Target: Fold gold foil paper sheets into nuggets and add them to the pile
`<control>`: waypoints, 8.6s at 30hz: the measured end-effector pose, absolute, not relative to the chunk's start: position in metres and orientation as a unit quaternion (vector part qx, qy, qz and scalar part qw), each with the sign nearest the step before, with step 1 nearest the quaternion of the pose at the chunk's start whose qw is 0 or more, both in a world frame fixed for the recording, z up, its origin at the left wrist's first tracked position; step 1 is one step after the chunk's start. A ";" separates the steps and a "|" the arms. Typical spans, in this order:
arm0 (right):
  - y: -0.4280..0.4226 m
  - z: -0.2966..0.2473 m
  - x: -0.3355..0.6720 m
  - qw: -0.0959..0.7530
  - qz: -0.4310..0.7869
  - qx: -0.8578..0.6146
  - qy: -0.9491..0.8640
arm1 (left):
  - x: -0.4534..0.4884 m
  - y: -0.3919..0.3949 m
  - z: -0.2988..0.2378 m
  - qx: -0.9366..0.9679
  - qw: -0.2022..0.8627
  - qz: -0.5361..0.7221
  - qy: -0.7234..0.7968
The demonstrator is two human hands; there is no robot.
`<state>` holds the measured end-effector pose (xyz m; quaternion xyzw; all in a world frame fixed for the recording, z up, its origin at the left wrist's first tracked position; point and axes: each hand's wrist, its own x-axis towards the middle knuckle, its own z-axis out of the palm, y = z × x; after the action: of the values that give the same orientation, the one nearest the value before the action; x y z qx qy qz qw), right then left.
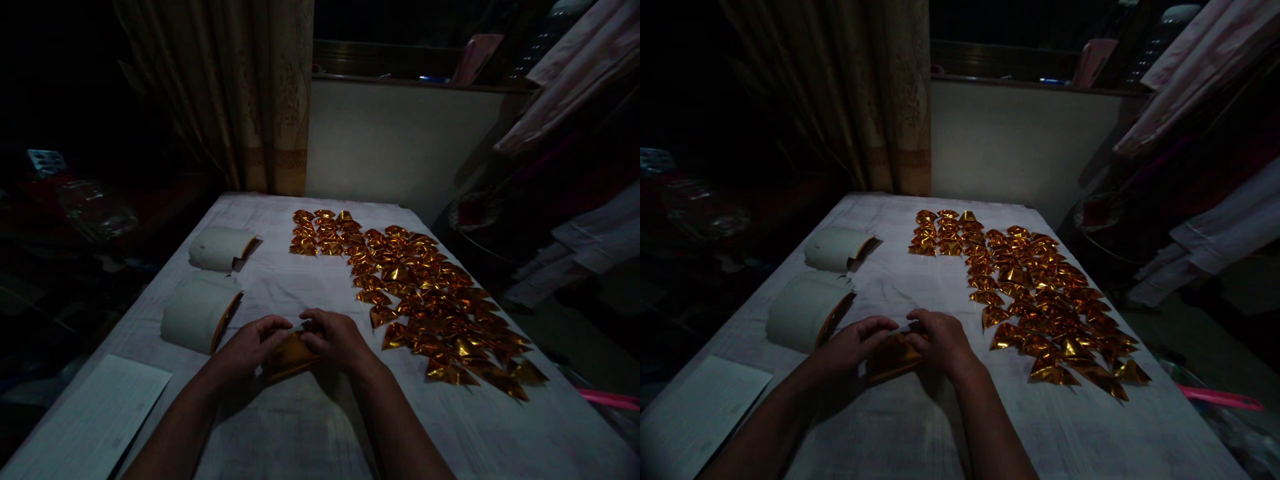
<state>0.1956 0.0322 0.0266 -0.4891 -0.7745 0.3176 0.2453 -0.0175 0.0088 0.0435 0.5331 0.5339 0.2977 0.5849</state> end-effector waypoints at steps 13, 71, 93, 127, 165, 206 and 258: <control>0.033 0.026 0.198 0.232 0.305 -0.481 -0.789 | -0.009 0.005 0.051 0.581 0.514 0.298 0.557; 0.041 0.020 0.231 0.206 0.396 -0.556 -0.701 | -0.005 0.016 0.017 0.541 0.386 0.369 0.649; 0.040 0.028 0.217 0.133 0.271 -0.614 -0.729 | 0.027 -0.018 0.004 0.844 0.076 0.215 0.485; -0.004 0.016 0.191 0.142 0.156 -0.594 -0.776 | 0.024 -0.006 -0.009 0.788 0.158 0.323 0.499; -0.027 -0.013 0.222 0.269 0.071 -0.611 -0.741 | -0.036 -0.003 -0.019 0.812 0.162 0.241 0.506; -0.031 0.007 0.201 0.054 0.132 -0.501 -0.853 | -0.039 -0.048 -0.013 0.897 0.028 0.073 0.434; -0.024 0.012 0.209 0.138 0.081 -0.521 -0.838 | 0.000 -0.017 0.006 0.875 0.002 0.160 0.457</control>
<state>0.2088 -0.0240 0.0116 -0.5212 -0.8382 0.0812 0.1383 0.0002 -0.0167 0.0060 0.8751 0.4568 0.1599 0.0016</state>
